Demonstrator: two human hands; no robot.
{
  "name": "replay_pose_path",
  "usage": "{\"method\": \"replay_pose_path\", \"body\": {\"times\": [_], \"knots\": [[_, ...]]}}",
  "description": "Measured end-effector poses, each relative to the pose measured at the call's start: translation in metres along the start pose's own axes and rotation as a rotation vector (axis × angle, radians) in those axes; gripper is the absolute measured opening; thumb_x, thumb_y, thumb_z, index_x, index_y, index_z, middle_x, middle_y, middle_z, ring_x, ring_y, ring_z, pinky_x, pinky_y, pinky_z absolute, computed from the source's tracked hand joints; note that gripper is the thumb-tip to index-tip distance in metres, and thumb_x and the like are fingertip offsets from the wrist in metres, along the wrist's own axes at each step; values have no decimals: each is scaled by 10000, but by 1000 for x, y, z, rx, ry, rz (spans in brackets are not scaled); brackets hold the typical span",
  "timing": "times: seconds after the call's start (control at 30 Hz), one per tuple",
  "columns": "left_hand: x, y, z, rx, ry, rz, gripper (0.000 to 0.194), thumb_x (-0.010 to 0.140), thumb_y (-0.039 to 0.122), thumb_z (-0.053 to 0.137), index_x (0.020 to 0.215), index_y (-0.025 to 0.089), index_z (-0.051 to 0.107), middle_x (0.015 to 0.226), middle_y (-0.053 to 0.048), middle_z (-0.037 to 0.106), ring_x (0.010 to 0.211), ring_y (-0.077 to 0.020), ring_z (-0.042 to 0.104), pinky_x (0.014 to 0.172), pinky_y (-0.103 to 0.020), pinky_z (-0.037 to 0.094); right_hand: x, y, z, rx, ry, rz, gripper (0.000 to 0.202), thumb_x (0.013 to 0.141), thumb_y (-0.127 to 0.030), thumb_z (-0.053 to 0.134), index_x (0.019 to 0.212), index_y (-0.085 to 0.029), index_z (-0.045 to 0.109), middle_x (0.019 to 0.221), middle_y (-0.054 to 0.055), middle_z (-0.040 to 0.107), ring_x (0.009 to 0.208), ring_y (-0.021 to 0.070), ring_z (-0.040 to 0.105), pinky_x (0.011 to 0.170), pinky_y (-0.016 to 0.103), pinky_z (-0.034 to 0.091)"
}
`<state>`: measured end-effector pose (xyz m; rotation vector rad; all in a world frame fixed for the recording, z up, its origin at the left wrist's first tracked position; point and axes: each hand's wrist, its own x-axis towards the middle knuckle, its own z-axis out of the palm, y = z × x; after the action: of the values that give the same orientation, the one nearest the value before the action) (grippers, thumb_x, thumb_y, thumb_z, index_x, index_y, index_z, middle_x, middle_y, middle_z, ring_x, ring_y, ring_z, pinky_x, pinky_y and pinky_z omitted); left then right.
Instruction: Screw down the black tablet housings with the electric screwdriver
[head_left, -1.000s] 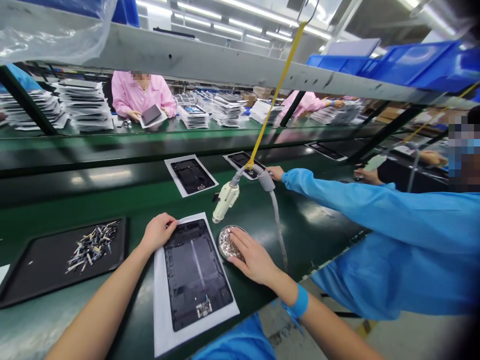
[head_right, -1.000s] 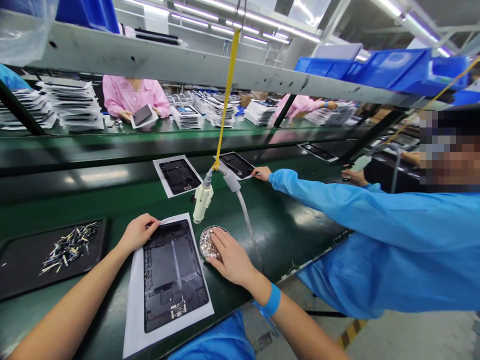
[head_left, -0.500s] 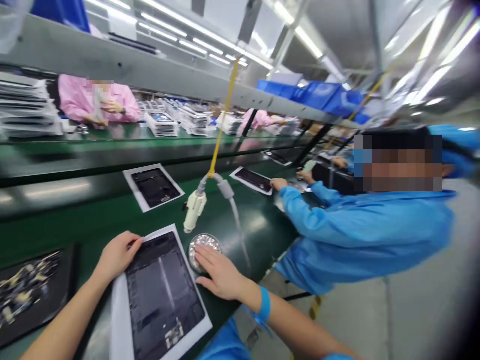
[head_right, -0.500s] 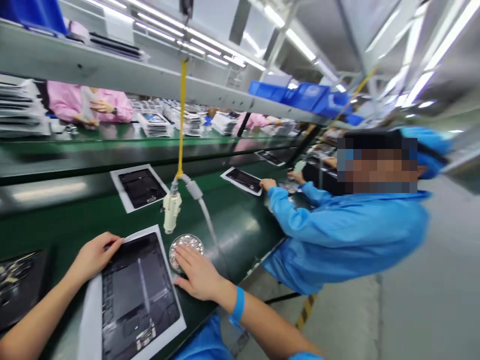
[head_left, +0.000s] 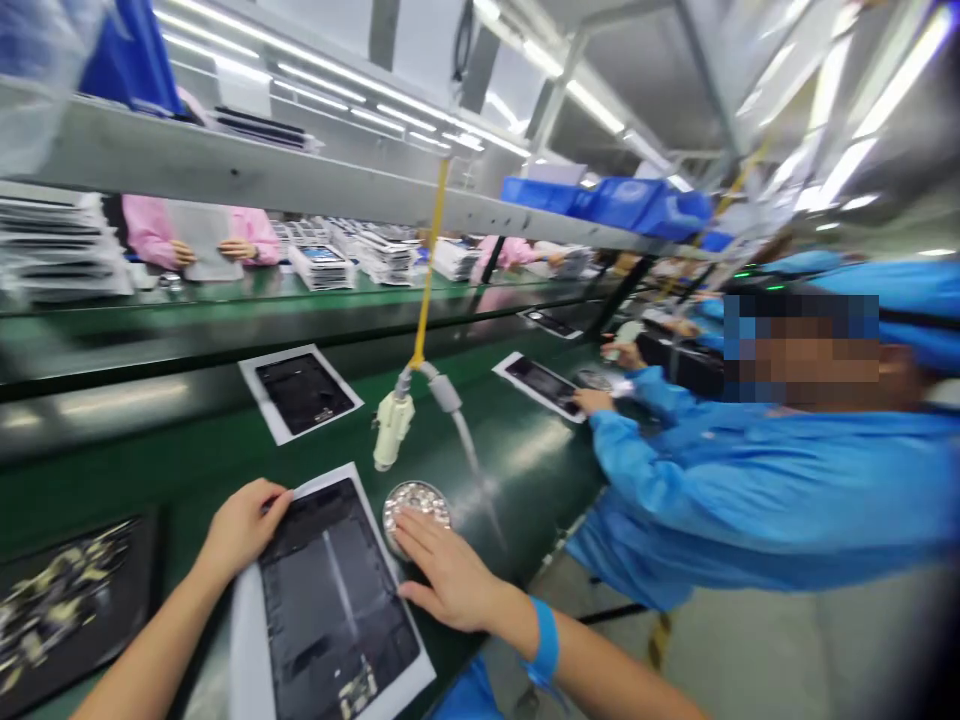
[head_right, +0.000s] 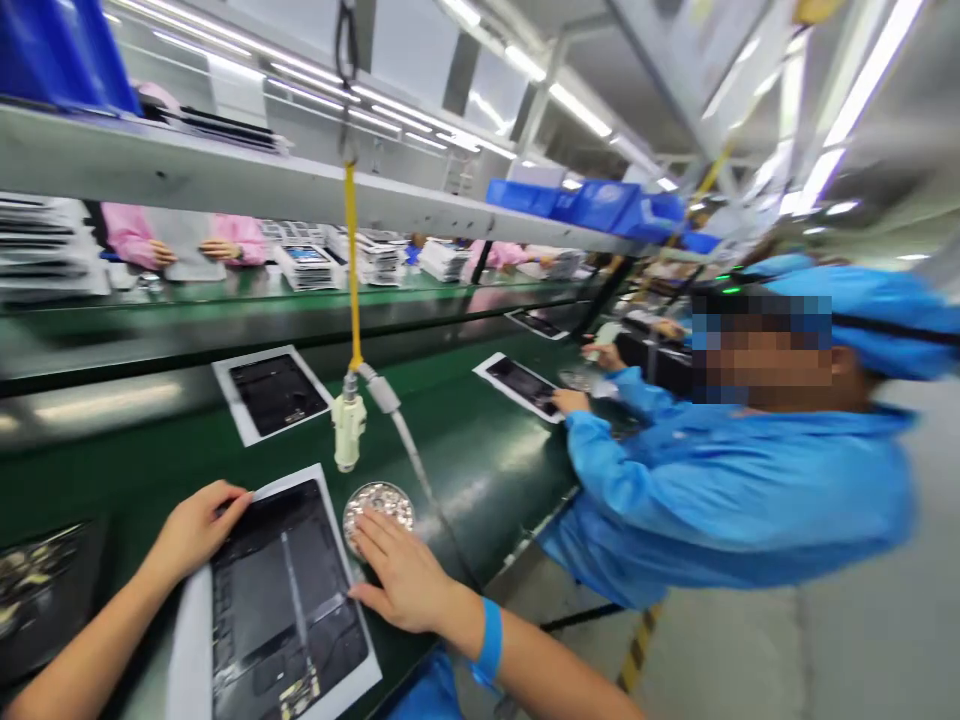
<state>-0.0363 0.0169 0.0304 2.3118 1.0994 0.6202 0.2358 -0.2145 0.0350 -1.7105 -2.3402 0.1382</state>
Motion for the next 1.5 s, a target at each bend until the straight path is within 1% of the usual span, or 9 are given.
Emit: {"method": "replay_pose_path", "body": {"times": [0.13,0.3,0.5,0.6,0.77,0.87,1.1,1.4,1.5], "knots": [[-2,10,-1,40,-5,-16,373,907,484,454,811,230,710,851,-67,733,847,-239,685,790,-351,518,3,16,13,23,80,-3,675,975,-398,614,1554,-107,423,1599,206,423,1510,334,393,1229,550,385],[-3,8,2,58,-14,-38,359,934,466,466,823,221,704,851,-61,709,851,-233,663,786,-345,493,-6,32,15,30,115,33,613,1000,-386,585,1538,-123,453,1586,209,446,1484,335,436,1202,562,428],[-2,7,2,54,-26,-39,353,933,457,471,837,212,706,859,-62,703,849,-234,657,785,-349,484,8,25,9,9,81,64,619,995,-409,589,1508,-80,485,1591,228,429,1491,359,416,1216,585,397],[-2,8,2,47,-27,-44,353,930,458,473,830,212,706,848,-61,702,849,-235,658,778,-347,482,9,20,6,37,64,-11,596,996,-399,590,1505,-104,495,1581,206,456,1492,336,421,1226,564,392],[-3,11,1,45,-26,-42,336,930,445,484,825,220,711,849,-58,705,847,-233,660,785,-346,484,-7,16,0,58,30,-131,582,1005,-391,575,1501,-96,498,1561,196,489,1480,321,444,1216,523,422],[-4,11,1,36,-15,-41,333,928,451,492,824,225,714,849,-56,709,841,-229,660,786,-341,489,-8,20,1,59,50,-107,615,993,-385,601,1531,-120,464,1567,195,480,1476,323,450,1218,533,415],[-3,9,1,36,-20,-43,351,924,460,481,810,217,707,843,-59,704,832,-232,653,779,-347,484,-7,37,2,37,138,8,543,1004,-346,581,1485,-102,520,1549,220,491,1463,335,468,1182,552,456],[-4,12,0,31,-22,-57,341,926,454,485,809,224,709,831,-51,703,832,-225,659,761,-334,491,-15,24,0,108,37,-109,613,981,-432,616,1502,-127,508,1552,200,495,1474,333,452,1198,542,437],[-4,11,0,25,-8,-48,350,930,467,484,810,225,709,834,-53,705,837,-227,661,774,-339,494,-10,26,0,98,52,-97,568,995,-406,595,1480,-117,533,1532,204,520,1459,330,474,1194,540,444]]}}
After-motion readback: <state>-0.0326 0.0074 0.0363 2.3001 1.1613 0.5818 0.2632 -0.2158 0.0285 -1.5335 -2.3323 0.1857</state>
